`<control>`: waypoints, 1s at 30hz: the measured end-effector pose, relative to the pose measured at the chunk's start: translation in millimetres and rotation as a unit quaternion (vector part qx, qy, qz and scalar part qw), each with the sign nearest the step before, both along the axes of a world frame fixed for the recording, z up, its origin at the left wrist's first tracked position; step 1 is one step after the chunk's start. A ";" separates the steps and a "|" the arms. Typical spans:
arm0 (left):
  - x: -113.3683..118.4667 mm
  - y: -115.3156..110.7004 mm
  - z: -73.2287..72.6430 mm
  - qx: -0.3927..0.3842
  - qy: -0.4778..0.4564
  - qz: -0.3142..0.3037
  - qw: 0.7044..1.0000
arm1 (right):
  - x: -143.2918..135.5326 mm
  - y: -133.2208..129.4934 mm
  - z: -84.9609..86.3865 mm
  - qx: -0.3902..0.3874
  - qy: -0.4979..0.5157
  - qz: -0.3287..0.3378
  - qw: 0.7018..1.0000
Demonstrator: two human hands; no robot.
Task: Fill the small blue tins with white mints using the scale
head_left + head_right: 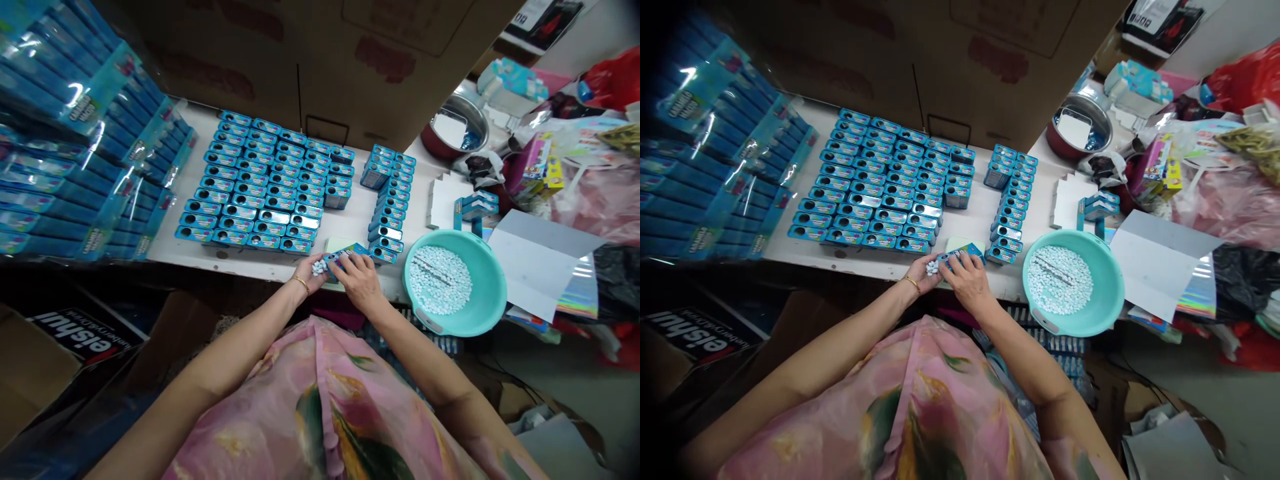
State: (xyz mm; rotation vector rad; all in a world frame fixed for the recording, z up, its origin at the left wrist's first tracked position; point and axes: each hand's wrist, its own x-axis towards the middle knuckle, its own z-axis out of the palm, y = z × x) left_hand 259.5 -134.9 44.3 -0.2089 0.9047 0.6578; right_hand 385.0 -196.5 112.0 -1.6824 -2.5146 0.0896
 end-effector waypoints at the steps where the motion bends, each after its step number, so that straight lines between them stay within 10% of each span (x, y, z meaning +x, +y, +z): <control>1: 0.7 -0.3 0.2 -0.003 0.003 -0.002 1.000 | 0.0 -1.1 -0.3 0.002 -0.002 -0.005 1.000; 8: -2.9 -2.9 -3.0 -0.021 -0.002 0.017 1.000 | 16.0 -2.2 -17.7 -0.006 0.117 -0.098 0.988; 17: -52.2 -21.6 -14.2 -0.058 0.070 0.046 0.995 | 32.4 7.6 -102.6 -0.054 0.467 -0.260 0.843; 27: -84.5 -54.4 -7.9 -0.080 0.086 0.025 0.993 | 47.2 -50.3 -62.7 0.049 0.340 -0.290 0.893; 30: -84.1 -60.4 -9.3 -0.079 0.058 -0.020 0.995 | 24.0 -66.1 -58.8 -0.043 0.324 -0.171 0.930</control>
